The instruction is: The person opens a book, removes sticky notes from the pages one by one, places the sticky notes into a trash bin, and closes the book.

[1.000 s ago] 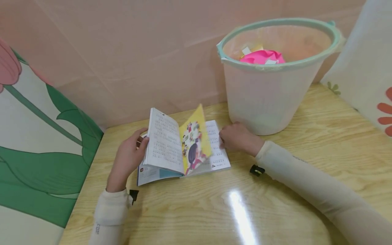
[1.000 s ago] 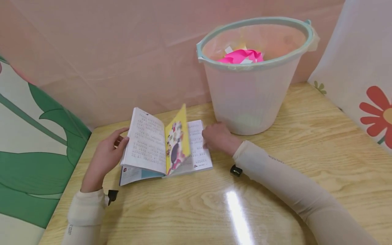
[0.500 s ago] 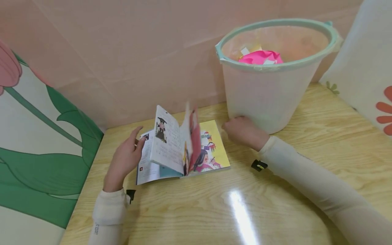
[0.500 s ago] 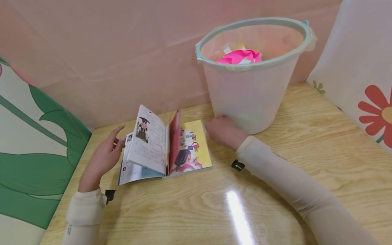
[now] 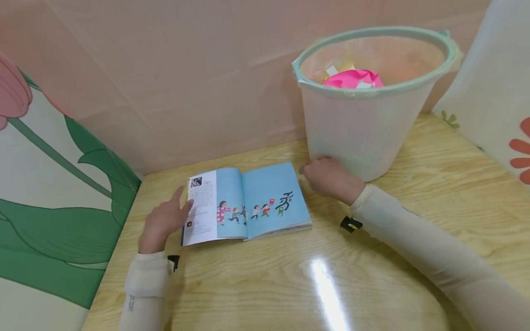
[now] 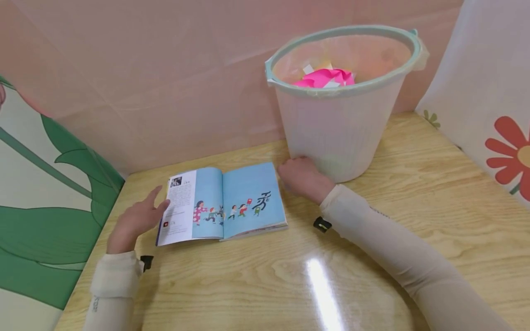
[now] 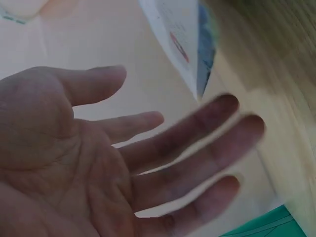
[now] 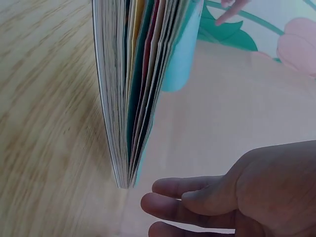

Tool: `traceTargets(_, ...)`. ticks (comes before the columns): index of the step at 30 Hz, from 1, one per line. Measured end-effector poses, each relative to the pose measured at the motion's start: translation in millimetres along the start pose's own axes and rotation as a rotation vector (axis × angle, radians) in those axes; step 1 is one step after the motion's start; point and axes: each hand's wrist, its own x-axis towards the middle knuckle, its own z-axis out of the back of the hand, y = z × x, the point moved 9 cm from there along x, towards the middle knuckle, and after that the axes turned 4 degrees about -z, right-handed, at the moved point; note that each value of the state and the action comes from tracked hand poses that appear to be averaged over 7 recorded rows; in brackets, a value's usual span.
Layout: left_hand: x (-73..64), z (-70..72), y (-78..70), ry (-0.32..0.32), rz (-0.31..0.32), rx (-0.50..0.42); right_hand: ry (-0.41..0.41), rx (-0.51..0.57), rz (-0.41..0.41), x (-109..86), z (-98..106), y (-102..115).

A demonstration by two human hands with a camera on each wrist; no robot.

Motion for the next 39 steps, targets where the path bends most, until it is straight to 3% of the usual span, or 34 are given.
traceTargets(5, 0.9, 13.5, -0.2, -0.110, -0.071, -0.108, -0.001, 0.011, -0.004, -0.3, 1, 1)
traceTargets(10, -6.9, 31.9, -14.1, -0.225, -0.184, -0.359, -0.035, -0.002, 0.008, -0.3, 4, 2)
traceTargets(12, -9.2, 31.4, -26.1, -0.209, -0.237, -0.508, -0.045, -0.009, 0.006, -0.3, 5, 1)
traceTargets(15, -13.9, 26.8, -53.8, -0.153, -0.371, -0.721, -0.048, -0.003, -0.014, -0.5, 6, 0)
traceTargets(18, -22.0, 18.5, -86.5, -0.087, -0.518, -0.832, -0.072, 0.037, -0.031, -0.4, 10, -1)
traceTargets(23, -35.9, -8.4, -133.3, 0.003, -0.686, -0.771, -0.196, 0.130, 0.029, -4.2, 28, 6)
traceTargets(27, -39.6, -42.9, -158.6, 0.126, -0.718, -0.651, -0.316, 0.215, 0.119, -9.7, 45, 14)
traceTargets(30, -37.2, -67.6, -169.4, 0.187, -0.713, -0.526, -0.350, 0.253, 0.187, -12.9, 49, 21)
traceTargets(33, -35.0, -83.1, -174.0, 0.193, -0.719, -0.394, -0.297, 0.232, 0.266, -13.9, 39, 35)
traceTargets(39, -36.4, -86.0, -177.8, 0.069, -0.788, -0.214, 0.004, 0.164, 0.368, -21.4, -18, 58)
